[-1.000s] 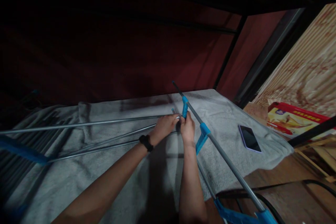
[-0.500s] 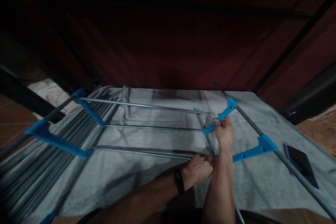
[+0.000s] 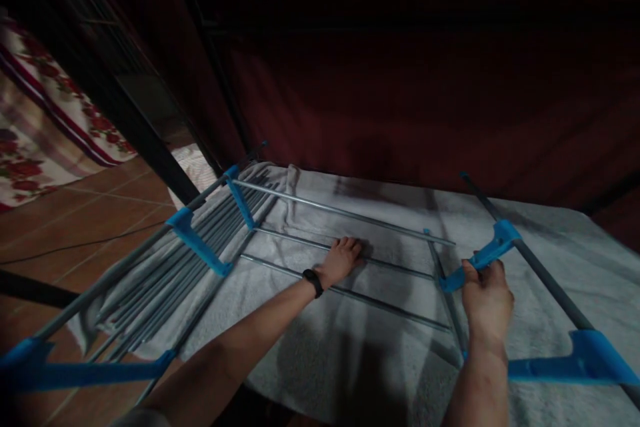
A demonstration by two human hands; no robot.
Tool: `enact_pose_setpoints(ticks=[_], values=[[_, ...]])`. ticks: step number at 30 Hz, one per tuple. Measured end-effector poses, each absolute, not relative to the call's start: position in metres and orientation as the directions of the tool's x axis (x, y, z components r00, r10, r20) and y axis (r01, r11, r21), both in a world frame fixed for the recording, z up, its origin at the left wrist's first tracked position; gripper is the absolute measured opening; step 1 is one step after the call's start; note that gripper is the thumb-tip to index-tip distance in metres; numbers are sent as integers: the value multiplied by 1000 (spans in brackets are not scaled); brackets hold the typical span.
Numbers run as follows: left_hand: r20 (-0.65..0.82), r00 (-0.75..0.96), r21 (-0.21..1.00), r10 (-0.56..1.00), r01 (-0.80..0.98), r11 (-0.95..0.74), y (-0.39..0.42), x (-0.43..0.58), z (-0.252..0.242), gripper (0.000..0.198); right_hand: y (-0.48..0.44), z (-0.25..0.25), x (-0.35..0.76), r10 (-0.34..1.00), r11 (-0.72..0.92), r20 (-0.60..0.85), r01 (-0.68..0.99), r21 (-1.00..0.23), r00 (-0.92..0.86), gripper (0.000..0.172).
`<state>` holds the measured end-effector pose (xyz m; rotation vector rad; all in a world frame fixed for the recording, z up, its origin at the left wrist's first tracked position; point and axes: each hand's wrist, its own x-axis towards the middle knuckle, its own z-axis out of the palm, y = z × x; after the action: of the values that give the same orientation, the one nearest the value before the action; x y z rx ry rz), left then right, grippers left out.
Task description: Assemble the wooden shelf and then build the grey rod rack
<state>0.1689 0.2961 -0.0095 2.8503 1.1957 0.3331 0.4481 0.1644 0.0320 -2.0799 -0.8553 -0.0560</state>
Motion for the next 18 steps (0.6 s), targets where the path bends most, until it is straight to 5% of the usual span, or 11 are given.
enact_pose_setpoints(ticks=[8, 18], values=[[185, 862, 180, 472, 443, -878, 301, 166, -21, 27, 168, 29, 442, 540, -424, 303, 565, -708, 785, 42], [158, 887, 196, 433, 402, -894, 298, 166, -19, 28, 176, 26, 435, 606, -339, 298, 578, -742, 738, 41]])
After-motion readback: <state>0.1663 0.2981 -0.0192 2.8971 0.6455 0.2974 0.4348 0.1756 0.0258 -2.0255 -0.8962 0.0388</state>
